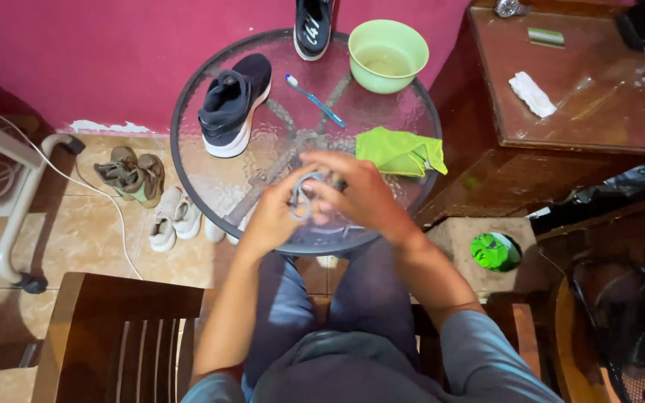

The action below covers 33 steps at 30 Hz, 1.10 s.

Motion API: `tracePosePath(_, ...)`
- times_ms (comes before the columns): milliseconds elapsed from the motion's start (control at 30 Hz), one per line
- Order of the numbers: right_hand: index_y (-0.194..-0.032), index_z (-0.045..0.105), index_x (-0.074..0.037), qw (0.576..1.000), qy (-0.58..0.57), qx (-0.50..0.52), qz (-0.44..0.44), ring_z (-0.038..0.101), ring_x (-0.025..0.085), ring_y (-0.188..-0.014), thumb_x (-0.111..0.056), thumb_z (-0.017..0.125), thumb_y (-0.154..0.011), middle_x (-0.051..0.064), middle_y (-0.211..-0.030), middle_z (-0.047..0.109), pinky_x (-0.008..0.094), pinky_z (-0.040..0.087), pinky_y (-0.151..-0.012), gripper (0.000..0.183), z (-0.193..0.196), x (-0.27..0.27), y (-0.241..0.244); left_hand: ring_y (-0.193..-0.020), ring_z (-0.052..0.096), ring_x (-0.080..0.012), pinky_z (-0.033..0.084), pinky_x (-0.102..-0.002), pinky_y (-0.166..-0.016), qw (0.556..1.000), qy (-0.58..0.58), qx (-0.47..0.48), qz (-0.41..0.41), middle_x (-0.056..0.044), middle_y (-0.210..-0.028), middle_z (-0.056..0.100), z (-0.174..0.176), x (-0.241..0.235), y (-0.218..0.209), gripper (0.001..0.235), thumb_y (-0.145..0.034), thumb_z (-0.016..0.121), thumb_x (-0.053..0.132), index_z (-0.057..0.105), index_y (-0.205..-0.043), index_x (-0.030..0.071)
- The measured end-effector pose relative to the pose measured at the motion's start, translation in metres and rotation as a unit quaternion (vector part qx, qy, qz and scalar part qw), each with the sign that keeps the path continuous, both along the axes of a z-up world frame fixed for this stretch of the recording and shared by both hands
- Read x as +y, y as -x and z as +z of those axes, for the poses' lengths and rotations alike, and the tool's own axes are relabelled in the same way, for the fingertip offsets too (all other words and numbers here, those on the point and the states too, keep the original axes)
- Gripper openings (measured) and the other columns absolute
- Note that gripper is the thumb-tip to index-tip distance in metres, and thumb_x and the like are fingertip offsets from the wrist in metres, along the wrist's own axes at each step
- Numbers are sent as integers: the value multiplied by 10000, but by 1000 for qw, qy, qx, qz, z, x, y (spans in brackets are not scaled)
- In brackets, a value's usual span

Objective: The person wipes a blue shoe insole with a green cloth, then places it inside a black sneaker. They proceed to remove the shoelaces from the sneaker and clean them using a toothbrush and water from a bowl.

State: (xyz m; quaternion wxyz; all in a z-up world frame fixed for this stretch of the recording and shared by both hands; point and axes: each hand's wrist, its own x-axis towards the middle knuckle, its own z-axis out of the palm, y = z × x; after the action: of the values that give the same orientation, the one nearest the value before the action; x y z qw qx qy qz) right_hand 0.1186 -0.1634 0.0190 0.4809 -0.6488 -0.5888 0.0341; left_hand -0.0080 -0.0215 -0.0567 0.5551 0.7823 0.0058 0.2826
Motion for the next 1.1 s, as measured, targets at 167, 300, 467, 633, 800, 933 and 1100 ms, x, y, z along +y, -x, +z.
tracePosePath(167, -1326, 683, -214, 995, 82, 58, -17, 565, 88, -673, -255, 893, -797, -14, -833, 769, 259, 471, -673, 571, -28, -14, -53, -668, 575, -62, 501, -254, -684, 995, 23, 42, 88, -51, -707, 768, 23, 25, 25, 171, -898, 787, 136, 812, -1065, 164)
tracePosePath(300, -1183, 786, -142, 989, 139, 51, -20, 554, 167, -704, -217, 842, -880, 107, -865, 767, 333, 459, -652, 317, -37, -32, -108, -566, 527, -28, 462, -206, -526, 980, 21, 60, 190, -37, -593, 688, 26, 63, 48, 130, -842, 913, 178, 816, -928, 165)
tracePosePath(467, -1084, 721, 4, 954, 43, 294, -25, 469, 47, -364, -68, 670, -969, 144, -689, 677, 172, 355, -336, 145, -3, -58, -119, -490, 483, -68, 428, -217, -470, 974, 31, 59, 216, -69, -608, 649, 52, 87, 90, 111, -924, 867, 161, 784, -973, 106)
tracePosePath(633, -1185, 600, -48, 855, -77, 502, 100, 457, 201, -246, -205, 554, -1067, 229, -571, 561, 279, 354, -222, 202, 6, -39, -93, -447, 548, -108, 415, -208, -396, 948, 282, 24, 142, -75, -637, 598, 33, 52, 44, 125, -1097, 553, 215, 602, -1073, 103)
tracePosePath(800, -1235, 475, -55, 826, -54, 518, 218, 644, 328, -461, -268, 507, -1087, 346, -814, 641, 375, 505, -325, 261, 24, 14, -20, -1098, 627, -185, 519, -401, -1034, 951, 273, -53, -137, -107, -1205, 596, 61, -37, -10, 424, -1018, 715, 207, 369, -1233, 87)
tracePosePath(933, -1137, 512, -2, 800, -87, 539, 251, 637, 301, -476, -103, 499, -1093, 308, -849, 686, 336, 478, -363, 111, 71, 3, -36, -659, 626, -95, 464, -220, -394, 919, 358, -1, -167, -38, -959, 577, 56, -41, -14, 506, -945, 707, 124, 455, -1383, 92)
tracePosePath(1100, -1247, 528, -89, 828, -213, 493, 163, 659, 217, -575, 88, 609, -1020, 183, -942, 742, 286, 489, -443, 299, 90, -34, -97, -600, 367, -21, 319, -152, -550, 957, 243, 50, -152, 86, -731, 367, 61, 3, 18, 526, -1015, 634, 158, 497, -1523, 170)
